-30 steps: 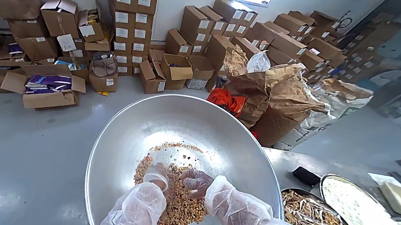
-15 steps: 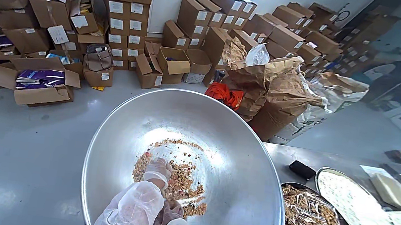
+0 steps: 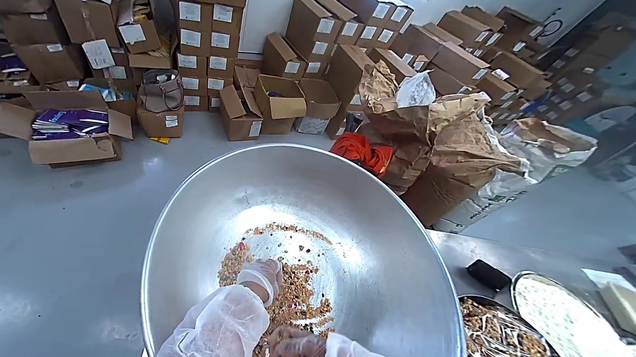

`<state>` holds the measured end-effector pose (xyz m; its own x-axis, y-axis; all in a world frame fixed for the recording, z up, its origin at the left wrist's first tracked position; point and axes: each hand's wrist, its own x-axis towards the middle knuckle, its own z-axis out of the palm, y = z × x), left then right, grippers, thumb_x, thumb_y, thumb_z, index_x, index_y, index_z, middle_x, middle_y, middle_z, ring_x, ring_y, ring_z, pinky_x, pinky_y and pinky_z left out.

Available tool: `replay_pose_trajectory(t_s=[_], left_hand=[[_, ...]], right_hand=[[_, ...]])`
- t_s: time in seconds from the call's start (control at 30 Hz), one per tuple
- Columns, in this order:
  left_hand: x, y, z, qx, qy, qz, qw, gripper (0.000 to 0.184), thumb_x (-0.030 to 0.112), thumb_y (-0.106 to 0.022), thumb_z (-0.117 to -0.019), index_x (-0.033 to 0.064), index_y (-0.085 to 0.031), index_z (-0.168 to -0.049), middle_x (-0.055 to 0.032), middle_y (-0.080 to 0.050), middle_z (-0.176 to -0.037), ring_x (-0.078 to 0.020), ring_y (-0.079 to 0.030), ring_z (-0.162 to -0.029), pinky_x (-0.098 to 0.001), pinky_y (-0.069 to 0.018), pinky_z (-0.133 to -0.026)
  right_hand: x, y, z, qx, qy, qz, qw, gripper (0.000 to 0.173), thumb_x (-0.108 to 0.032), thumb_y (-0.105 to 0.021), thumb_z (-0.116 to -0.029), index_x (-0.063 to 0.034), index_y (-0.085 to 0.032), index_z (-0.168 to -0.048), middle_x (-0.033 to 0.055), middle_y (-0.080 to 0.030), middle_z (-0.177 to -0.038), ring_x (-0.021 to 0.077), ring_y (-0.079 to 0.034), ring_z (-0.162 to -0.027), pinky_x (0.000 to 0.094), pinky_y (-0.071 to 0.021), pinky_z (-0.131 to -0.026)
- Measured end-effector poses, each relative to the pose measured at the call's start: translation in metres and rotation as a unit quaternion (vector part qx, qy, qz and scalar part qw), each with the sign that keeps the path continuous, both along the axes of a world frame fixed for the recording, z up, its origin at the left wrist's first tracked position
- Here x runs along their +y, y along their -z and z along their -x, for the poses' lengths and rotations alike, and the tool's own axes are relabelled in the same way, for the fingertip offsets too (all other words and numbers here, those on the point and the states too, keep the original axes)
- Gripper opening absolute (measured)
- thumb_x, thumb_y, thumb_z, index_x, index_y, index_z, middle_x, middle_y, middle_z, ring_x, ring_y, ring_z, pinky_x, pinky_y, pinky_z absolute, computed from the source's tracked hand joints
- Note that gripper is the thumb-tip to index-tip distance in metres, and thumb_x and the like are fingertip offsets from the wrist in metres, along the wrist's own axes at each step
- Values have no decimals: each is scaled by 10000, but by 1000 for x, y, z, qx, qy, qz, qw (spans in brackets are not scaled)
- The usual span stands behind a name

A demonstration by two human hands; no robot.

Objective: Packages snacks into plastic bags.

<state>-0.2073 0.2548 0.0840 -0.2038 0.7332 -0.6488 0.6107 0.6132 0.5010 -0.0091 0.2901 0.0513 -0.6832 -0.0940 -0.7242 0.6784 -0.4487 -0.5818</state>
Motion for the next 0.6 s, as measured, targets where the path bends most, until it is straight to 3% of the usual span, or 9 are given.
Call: replay_pose_trajectory(t_s=[0.13, 0.3, 0.47, 0.6], left_hand=[[-1, 23, 2, 19, 25, -14, 999, 413, 70, -679, -907, 144, -645, -1312, -144, -601, -1395, -348, -552, -1312, -592, -438, -1070], [-2, 12, -1, 15, 16, -23, 999, 409, 76, -670, -919, 118, -628, -1323, -153, -588, -1404, -341, -539, -1325, -563, -428, -1088], [-3, -5, -1, 14, 12, -1, 1000, 452, 45, -627, -933, 112, -583, -1377, -160, -543, -1462, -354, -501, -1369, -587, -401, -1104], [-2, 0, 0, 14, 7, -4, 1000, 472, 35, -625, -926, 137, -587, -1385, -143, -546, -1465, -343, -501, -1373, -581, -404, -1107]], right_hand=[[24, -29, 22, -10, 179, 23, 984, 216, 12, -502, -993, -91, -537, -1179, 82, -678, -982, 168, -698, -812, 261, -593, -677], [24, -64, 49, -70, 327, -9, 942, 327, 69, -468, -1002, -38, -572, -1293, 168, -668, -1101, 261, -705, -906, 357, -608, -758], [25, -79, 55, -40, 304, -36, 951, 400, 111, -459, -980, -27, -520, -1351, 137, -616, -1177, 209, -673, -957, 329, -594, -801], [24, -93, 57, -51, 307, -62, 948, 370, 10, -489, -1029, -26, -493, -1397, 158, -592, -1220, 238, -668, -960, 368, -585, -803]])
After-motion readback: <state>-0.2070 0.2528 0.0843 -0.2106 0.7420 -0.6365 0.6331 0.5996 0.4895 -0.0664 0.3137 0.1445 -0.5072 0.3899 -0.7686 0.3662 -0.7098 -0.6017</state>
